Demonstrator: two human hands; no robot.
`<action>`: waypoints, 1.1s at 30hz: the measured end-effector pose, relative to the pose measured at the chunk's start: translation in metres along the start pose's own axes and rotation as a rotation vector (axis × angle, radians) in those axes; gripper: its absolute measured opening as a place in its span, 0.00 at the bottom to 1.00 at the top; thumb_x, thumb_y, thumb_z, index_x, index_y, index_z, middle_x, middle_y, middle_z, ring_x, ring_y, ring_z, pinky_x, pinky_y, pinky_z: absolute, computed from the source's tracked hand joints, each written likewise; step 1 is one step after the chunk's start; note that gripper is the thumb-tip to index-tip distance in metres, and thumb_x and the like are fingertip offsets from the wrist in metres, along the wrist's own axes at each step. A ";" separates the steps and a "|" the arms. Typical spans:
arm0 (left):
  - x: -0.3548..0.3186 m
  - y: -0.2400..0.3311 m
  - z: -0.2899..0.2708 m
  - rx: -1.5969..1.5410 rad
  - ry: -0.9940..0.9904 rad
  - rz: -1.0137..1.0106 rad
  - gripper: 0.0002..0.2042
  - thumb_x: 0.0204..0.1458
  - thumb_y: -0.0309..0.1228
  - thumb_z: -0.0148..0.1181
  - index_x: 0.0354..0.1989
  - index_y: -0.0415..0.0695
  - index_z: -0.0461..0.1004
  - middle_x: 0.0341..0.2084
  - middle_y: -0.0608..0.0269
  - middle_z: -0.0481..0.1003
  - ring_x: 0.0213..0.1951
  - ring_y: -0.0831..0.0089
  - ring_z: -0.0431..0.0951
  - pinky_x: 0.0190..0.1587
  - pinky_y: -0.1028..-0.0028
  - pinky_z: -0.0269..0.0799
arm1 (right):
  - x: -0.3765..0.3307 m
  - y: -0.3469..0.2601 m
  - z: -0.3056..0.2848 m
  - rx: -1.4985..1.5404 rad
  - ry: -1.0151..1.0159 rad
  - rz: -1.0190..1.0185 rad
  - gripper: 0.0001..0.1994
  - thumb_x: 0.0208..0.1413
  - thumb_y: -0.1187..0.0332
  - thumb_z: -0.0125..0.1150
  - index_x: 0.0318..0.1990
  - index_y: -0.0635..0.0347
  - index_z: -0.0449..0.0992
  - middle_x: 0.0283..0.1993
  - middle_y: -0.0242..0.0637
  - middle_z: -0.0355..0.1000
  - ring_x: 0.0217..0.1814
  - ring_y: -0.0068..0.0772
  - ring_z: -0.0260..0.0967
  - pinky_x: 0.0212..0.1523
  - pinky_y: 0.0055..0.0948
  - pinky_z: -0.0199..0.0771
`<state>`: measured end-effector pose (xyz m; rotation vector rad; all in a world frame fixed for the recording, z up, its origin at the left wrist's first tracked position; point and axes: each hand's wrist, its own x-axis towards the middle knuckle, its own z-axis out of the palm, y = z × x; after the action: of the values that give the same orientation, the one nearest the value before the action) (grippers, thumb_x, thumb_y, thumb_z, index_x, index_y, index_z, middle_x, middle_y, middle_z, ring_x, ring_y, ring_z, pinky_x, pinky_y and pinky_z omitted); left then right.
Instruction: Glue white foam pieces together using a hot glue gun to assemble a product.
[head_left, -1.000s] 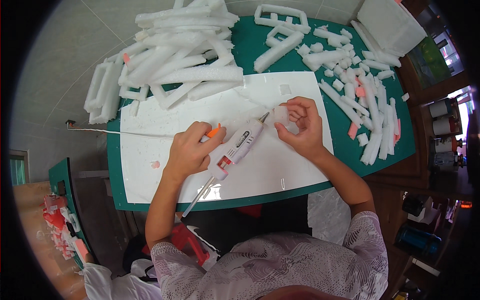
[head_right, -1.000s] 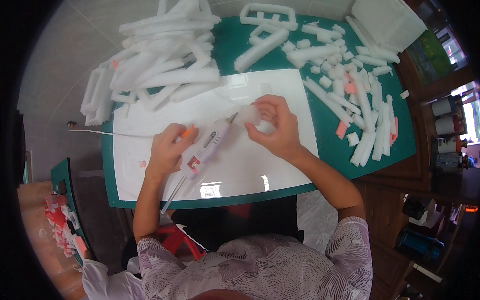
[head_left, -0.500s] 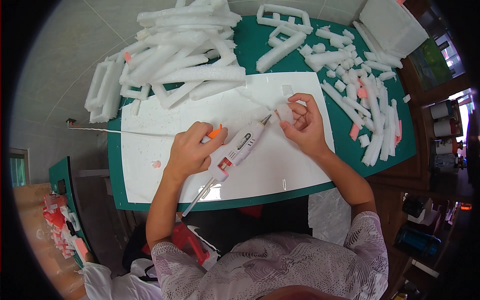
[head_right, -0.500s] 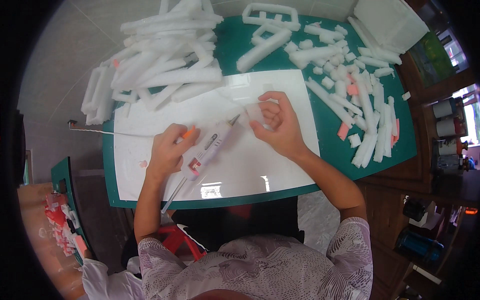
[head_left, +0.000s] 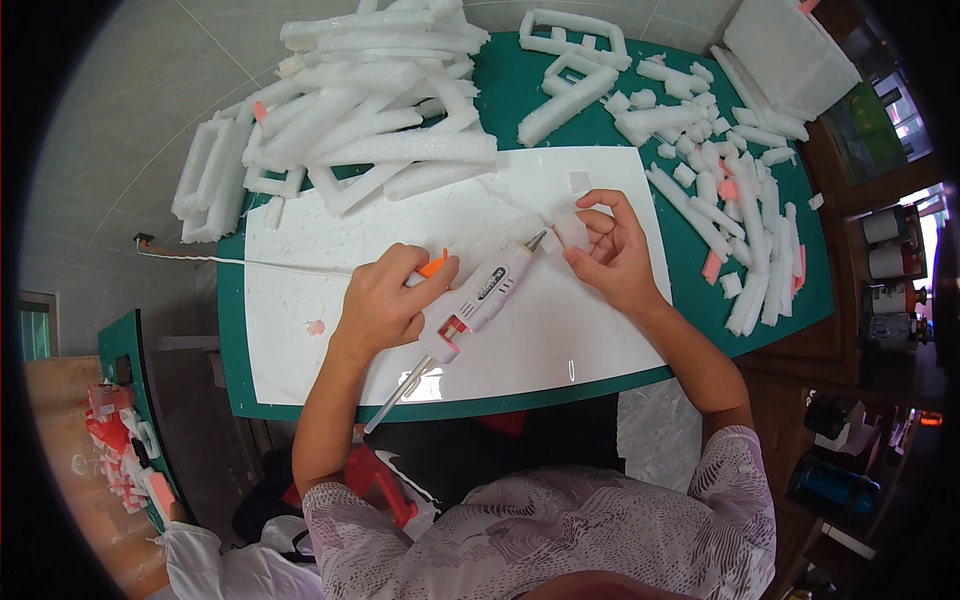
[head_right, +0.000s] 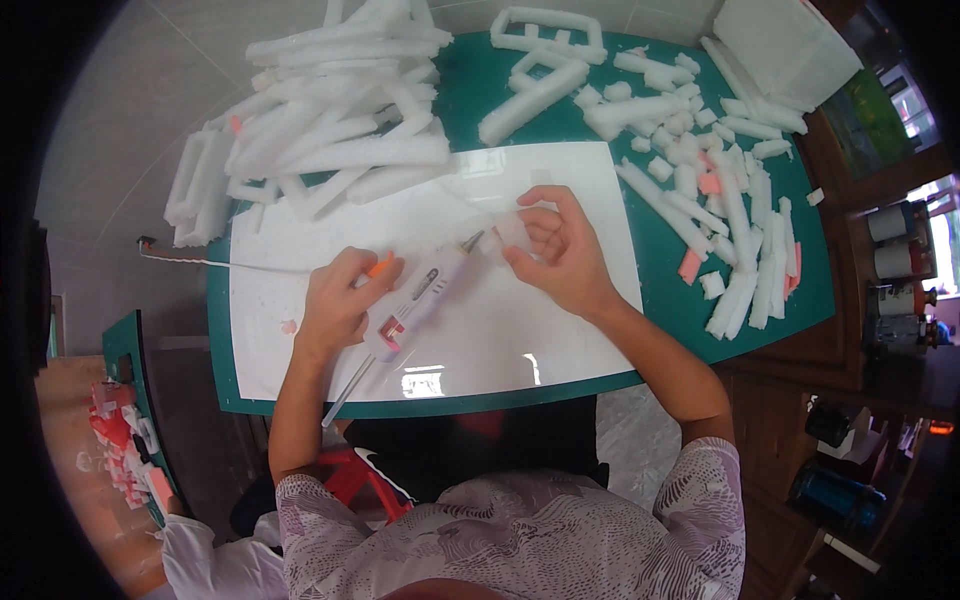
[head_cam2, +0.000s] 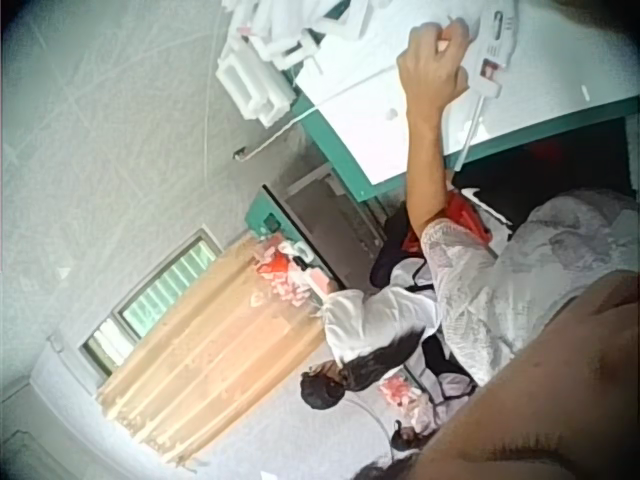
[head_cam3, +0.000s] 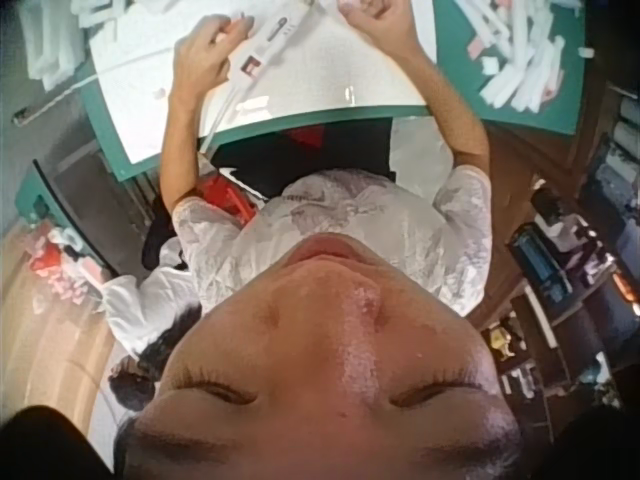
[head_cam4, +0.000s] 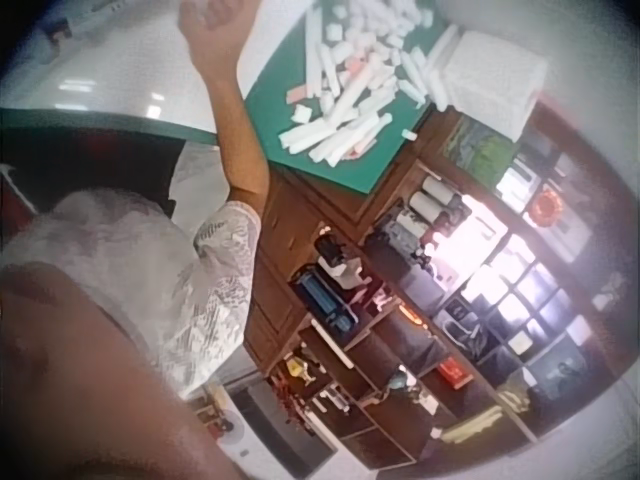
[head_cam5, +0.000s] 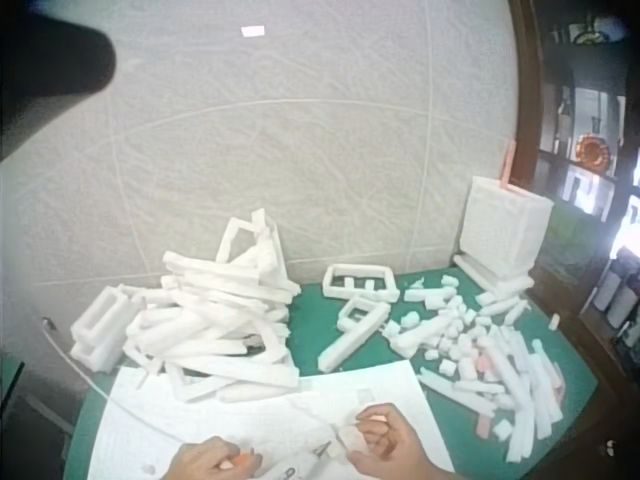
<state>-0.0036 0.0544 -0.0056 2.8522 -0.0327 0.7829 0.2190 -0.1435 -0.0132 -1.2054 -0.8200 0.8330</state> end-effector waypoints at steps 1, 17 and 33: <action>0.000 0.000 0.000 0.009 0.007 0.012 0.24 0.31 0.21 0.59 0.44 0.50 0.78 0.29 0.62 0.69 0.30 0.69 0.72 0.21 0.75 0.65 | 0.000 0.000 0.000 -0.011 -0.002 0.008 0.26 0.50 0.84 0.62 0.55 0.58 0.59 0.47 0.40 0.71 0.52 0.29 0.71 0.50 0.21 0.71; -0.001 0.001 0.000 0.031 0.014 0.016 0.24 0.31 0.22 0.59 0.44 0.50 0.78 0.28 0.63 0.68 0.29 0.70 0.70 0.20 0.76 0.63 | 0.000 0.000 0.000 -0.030 -0.005 0.005 0.26 0.50 0.84 0.63 0.54 0.57 0.60 0.47 0.40 0.71 0.52 0.27 0.71 0.50 0.21 0.71; 0.000 0.002 -0.001 0.014 -0.010 0.013 0.24 0.31 0.21 0.58 0.43 0.50 0.78 0.27 0.63 0.67 0.29 0.70 0.70 0.20 0.75 0.63 | 0.000 0.002 0.001 -0.035 -0.013 0.010 0.25 0.49 0.83 0.64 0.53 0.58 0.60 0.47 0.40 0.72 0.51 0.27 0.72 0.51 0.22 0.71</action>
<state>-0.0040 0.0523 -0.0039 2.8724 -0.0471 0.7741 0.2186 -0.1426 -0.0149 -1.2371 -0.8424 0.8386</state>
